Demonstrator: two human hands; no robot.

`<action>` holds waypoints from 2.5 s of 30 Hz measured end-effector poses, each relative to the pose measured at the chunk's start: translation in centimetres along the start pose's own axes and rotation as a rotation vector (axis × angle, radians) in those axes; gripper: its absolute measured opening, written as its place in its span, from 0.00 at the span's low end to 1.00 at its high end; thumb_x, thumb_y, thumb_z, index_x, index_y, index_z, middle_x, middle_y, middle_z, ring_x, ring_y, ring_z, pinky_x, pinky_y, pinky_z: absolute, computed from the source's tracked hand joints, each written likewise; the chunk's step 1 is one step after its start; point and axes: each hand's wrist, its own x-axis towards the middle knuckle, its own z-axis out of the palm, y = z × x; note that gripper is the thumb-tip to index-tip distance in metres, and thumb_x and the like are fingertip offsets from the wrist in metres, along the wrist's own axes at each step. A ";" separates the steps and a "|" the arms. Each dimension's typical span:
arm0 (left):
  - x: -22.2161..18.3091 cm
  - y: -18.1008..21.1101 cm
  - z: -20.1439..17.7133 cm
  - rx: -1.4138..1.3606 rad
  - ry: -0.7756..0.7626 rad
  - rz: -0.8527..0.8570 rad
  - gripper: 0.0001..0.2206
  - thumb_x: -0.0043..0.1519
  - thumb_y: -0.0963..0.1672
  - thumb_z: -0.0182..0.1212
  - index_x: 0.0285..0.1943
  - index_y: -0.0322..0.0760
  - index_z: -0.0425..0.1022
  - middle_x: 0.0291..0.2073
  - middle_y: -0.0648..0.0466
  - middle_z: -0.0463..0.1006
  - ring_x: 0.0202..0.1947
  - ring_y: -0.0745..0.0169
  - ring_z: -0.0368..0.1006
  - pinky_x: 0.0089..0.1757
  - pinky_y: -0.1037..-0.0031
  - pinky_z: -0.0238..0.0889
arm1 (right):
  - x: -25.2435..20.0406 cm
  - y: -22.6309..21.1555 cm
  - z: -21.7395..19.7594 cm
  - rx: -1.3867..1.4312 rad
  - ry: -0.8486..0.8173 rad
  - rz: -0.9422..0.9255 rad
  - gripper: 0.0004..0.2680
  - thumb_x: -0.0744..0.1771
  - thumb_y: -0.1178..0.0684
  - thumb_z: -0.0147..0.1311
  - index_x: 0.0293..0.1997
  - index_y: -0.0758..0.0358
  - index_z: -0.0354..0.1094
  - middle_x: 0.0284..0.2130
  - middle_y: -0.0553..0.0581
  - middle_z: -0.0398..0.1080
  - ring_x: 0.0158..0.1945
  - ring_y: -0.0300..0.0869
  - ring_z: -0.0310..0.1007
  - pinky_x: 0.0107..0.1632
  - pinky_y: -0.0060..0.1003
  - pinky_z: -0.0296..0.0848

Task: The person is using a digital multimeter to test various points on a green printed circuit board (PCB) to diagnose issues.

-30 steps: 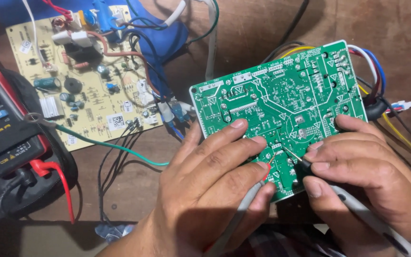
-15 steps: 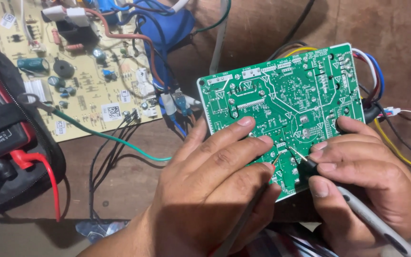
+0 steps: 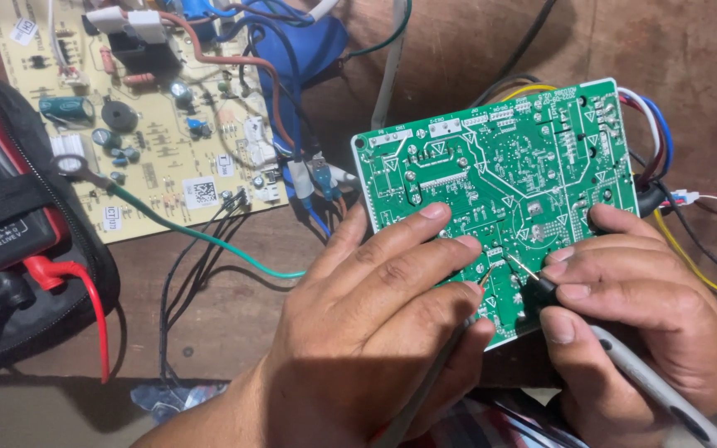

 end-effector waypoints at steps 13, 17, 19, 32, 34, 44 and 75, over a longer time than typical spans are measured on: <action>0.0 -0.1 0.0 0.026 -0.027 0.016 0.06 0.75 0.45 0.72 0.52 0.39 0.85 0.60 0.47 0.89 0.68 0.36 0.89 0.66 0.34 0.76 | 0.9 -1.6 1.1 0.026 0.088 0.038 0.04 0.71 0.60 0.61 0.49 0.66 0.70 0.46 0.69 0.80 0.52 0.52 0.87 0.87 0.68 0.81; -0.1 0.0 0.0 0.012 -0.025 -0.014 0.07 0.75 0.45 0.73 0.54 0.38 0.85 0.62 0.47 0.88 0.68 0.35 0.89 0.66 0.34 0.77 | 1.1 -1.8 0.5 0.015 0.021 0.044 0.05 0.71 0.60 0.61 0.50 0.66 0.70 0.46 0.67 0.81 0.54 0.51 0.87 0.88 0.68 0.80; -0.1 -0.1 0.1 0.002 -0.034 -0.020 0.07 0.75 0.45 0.74 0.55 0.38 0.84 0.63 0.46 0.87 0.69 0.34 0.89 0.65 0.34 0.77 | 1.2 -1.8 0.5 0.017 0.007 0.044 0.05 0.71 0.60 0.61 0.50 0.65 0.70 0.46 0.66 0.81 0.54 0.51 0.87 0.88 0.67 0.79; 0.1 -0.1 0.1 0.012 -0.011 -0.007 0.06 0.75 0.45 0.73 0.54 0.38 0.85 0.61 0.46 0.88 0.67 0.35 0.91 0.66 0.40 0.78 | 1.4 -1.8 0.6 0.007 0.007 0.026 0.04 0.71 0.60 0.62 0.48 0.66 0.72 0.45 0.67 0.81 0.52 0.53 0.88 0.85 0.68 0.79; 0.1 -0.1 0.1 0.005 -0.015 -0.007 0.06 0.75 0.44 0.73 0.54 0.37 0.85 0.61 0.45 0.88 0.67 0.34 0.91 0.65 0.39 0.78 | 1.4 -1.8 0.5 0.002 0.010 0.031 0.04 0.71 0.61 0.62 0.48 0.67 0.72 0.44 0.67 0.81 0.52 0.53 0.88 0.86 0.69 0.80; 0.2 0.2 -0.3 -0.029 -0.015 -0.027 0.06 0.76 0.44 0.70 0.54 0.36 0.85 0.60 0.44 0.89 0.67 0.33 0.91 0.67 0.41 0.76 | 1.8 -2.4 0.7 -0.011 0.005 0.057 0.05 0.70 0.63 0.65 0.47 0.67 0.72 0.44 0.68 0.82 0.52 0.53 0.87 0.85 0.68 0.79; 0.7 0.1 -0.8 -0.017 -0.024 0.045 0.05 0.75 0.44 0.69 0.51 0.37 0.85 0.59 0.45 0.89 0.65 0.33 0.91 0.65 0.40 0.76 | 1.4 -1.3 -0.3 -0.009 -0.060 0.047 0.06 0.71 0.59 0.66 0.51 0.62 0.72 0.50 0.64 0.83 0.56 0.51 0.89 0.89 0.67 0.76</action>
